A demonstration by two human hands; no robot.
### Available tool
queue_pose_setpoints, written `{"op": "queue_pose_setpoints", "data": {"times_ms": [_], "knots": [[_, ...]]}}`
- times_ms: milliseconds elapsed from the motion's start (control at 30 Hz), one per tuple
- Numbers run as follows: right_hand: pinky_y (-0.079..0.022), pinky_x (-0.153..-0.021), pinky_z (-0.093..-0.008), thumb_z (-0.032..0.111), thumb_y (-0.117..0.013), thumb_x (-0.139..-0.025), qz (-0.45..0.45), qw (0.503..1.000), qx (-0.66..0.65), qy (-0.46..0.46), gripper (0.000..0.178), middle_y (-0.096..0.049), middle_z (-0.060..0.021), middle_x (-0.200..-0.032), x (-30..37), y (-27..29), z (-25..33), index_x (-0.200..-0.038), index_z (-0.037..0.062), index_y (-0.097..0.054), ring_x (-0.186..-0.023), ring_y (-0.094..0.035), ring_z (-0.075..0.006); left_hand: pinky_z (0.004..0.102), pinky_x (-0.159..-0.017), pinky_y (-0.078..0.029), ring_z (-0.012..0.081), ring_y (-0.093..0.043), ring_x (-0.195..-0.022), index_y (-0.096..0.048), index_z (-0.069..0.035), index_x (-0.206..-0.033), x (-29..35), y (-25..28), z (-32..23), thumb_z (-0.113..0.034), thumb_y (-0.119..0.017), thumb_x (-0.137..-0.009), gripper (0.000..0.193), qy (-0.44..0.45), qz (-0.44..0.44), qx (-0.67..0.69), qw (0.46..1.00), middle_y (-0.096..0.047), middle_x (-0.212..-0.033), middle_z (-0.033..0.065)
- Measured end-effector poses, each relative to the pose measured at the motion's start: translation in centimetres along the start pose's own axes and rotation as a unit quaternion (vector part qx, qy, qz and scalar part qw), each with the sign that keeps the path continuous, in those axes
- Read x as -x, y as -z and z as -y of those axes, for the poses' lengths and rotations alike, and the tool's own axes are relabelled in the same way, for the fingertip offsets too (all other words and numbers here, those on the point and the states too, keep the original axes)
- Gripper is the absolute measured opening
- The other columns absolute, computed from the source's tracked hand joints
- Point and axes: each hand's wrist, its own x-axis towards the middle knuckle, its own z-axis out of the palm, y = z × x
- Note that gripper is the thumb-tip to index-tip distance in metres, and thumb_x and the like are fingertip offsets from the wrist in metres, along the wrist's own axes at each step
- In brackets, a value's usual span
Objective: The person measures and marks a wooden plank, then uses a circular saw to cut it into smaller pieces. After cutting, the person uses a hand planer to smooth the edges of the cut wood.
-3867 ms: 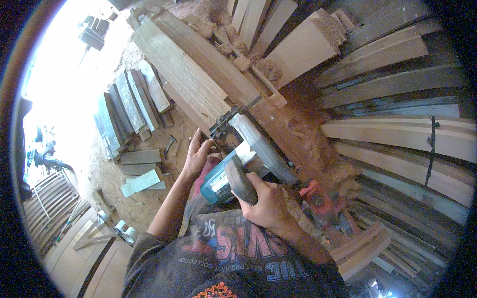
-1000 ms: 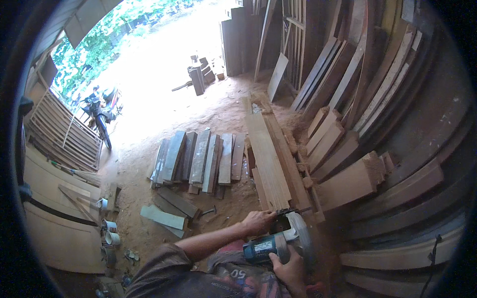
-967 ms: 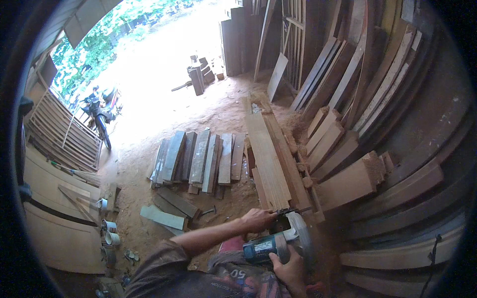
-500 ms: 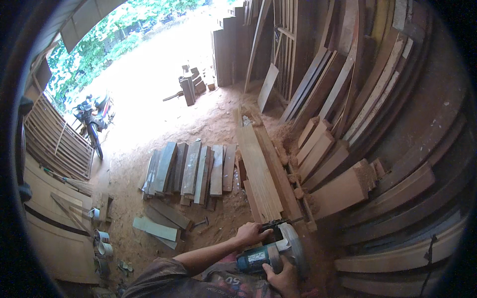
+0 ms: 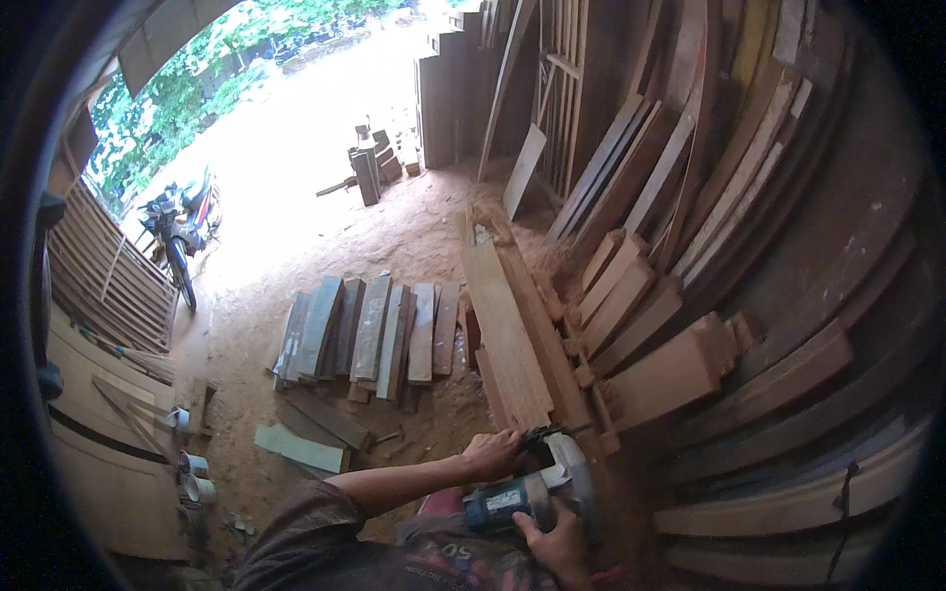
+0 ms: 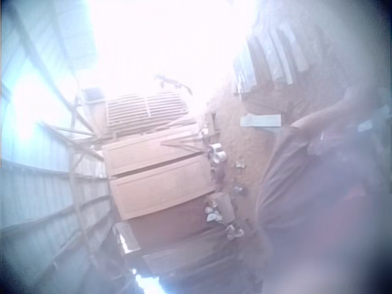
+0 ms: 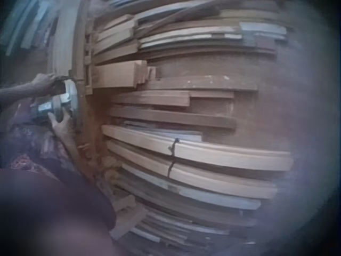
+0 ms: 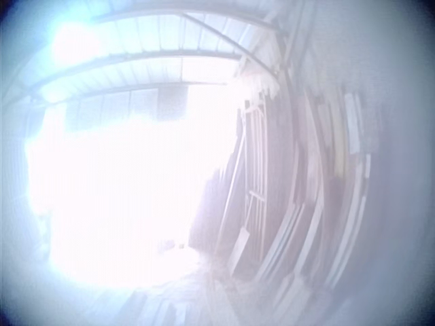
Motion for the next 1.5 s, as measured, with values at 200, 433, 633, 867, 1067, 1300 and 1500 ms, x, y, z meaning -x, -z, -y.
{"op": "queue_pose_setpoints", "data": {"times_ms": [200,433,633,867,1067,1300,1500], "knots": [[-0.059,-0.093,-0.0422,0.044,-0.082,-0.096,-0.001,1.000,-0.019,0.002,0.050,-0.081,-0.0213,-0.107,0.0,0.5,0.5,-0.117,-0.0008,-0.076,-0.105,-0.079,-0.0331,0.0575,-0.083,-0.062,0.0472,-0.074,-0.103,-0.057,-0.002,-0.128,-0.3,0.2,1.0,-0.040,-0.059,-0.106,0.044,-0.066,0.008,-0.040,0.997,-0.069,-0.122,0.0247],[-0.046,-0.060,-0.0301,0.050,-0.056,-0.113,0.003,0.996,-0.057,-0.075,0.053,-0.061,-0.0007,-0.068,0.2,0.0,-1.1,-0.099,0.0006,-0.072,-0.063,-0.057,-0.0091,0.0494,-0.101,-0.056,0.0394,-0.073,-0.108,-0.059,-0.006,-0.143,1.5,-4.1,2.9,-0.046,-0.078,-0.098,0.063,0.099,-0.185,0.207,0.955,-0.073,-0.117,0.0200],[-0.048,-0.061,-0.0338,0.052,-0.062,-0.110,-0.023,0.995,-0.051,-0.084,0.057,-0.062,-0.0027,-0.065,0.0,-0.1,0.6,-0.090,-0.0003,-0.071,-0.064,-0.061,-0.0121,0.0389,-0.093,-0.061,0.0218,-0.070,-0.114,-0.052,-0.002,-0.155,0.4,-7.7,3.4,-0.033,-0.070,-0.110,0.057,0.135,-0.122,0.639,0.748,-0.070,-0.134,0.0132],[-0.051,-0.065,-0.0407,0.053,-0.062,-0.108,-0.014,0.995,-0.026,-0.091,0.058,-0.066,-0.0125,-0.070,-0.5,0.4,2.0,-0.090,-0.0011,-0.070,-0.069,-0.067,-0.0252,0.0358,-0.092,-0.062,0.0199,-0.072,-0.111,-0.049,-0.001,-0.157,0.3,-6.1,3.2,-0.027,-0.069,-0.111,0.057,0.152,-0.121,0.616,0.763,-0.072,-0.130,0.0136],[-0.054,-0.070,-0.0469,0.054,-0.063,-0.107,-0.003,0.994,-0.018,-0.104,0.058,-0.069,-0.0217,-0.075,-0.9,0.7,2.9,-0.093,-0.0015,-0.069,-0.076,-0.072,-0.0378,0.0356,-0.087,-0.059,0.0163,-0.069,-0.105,-0.061,-0.005,-0.145,0.5,-4.9,2.5,-0.031,-0.067,-0.112,0.043,0.146,-0.105,0.609,0.772,-0.072,-0.120,0.0050],[-0.051,-0.065,-0.0376,0.052,-0.059,-0.109,-0.019,0.996,0.019,-0.081,0.058,-0.066,-0.0060,-0.067,-0.8,0.5,3.1,-0.090,-0.0004,-0.072,-0.065,-0.066,-0.0179,0.0354,-0.086,-0.059,0.0168,-0.070,-0.101,-0.062,-0.004,-0.144,0.4,-3.8,2.1,-0.030,-0.068,-0.110,0.043,0.154,-0.120,0.604,0.772,-0.073,-0.117,0.0070],[-0.051,-0.063,-0.0367,0.051,-0.059,-0.109,-0.019,0.994,0.034,-0.099,0.056,-0.065,-0.0052,-0.065,-0.9,0.4,2.4,-0.090,-0.0007,-0.073,-0.064,-0.065,-0.0170,0.0399,-0.092,-0.061,0.0207,-0.072,-0.105,-0.062,-0.001,-0.140,0.0,-4.3,2.9,-0.029,-0.068,-0.111,0.042,0.132,-0.126,0.596,0.782,-0.073,-0.116,0.0092]]}}
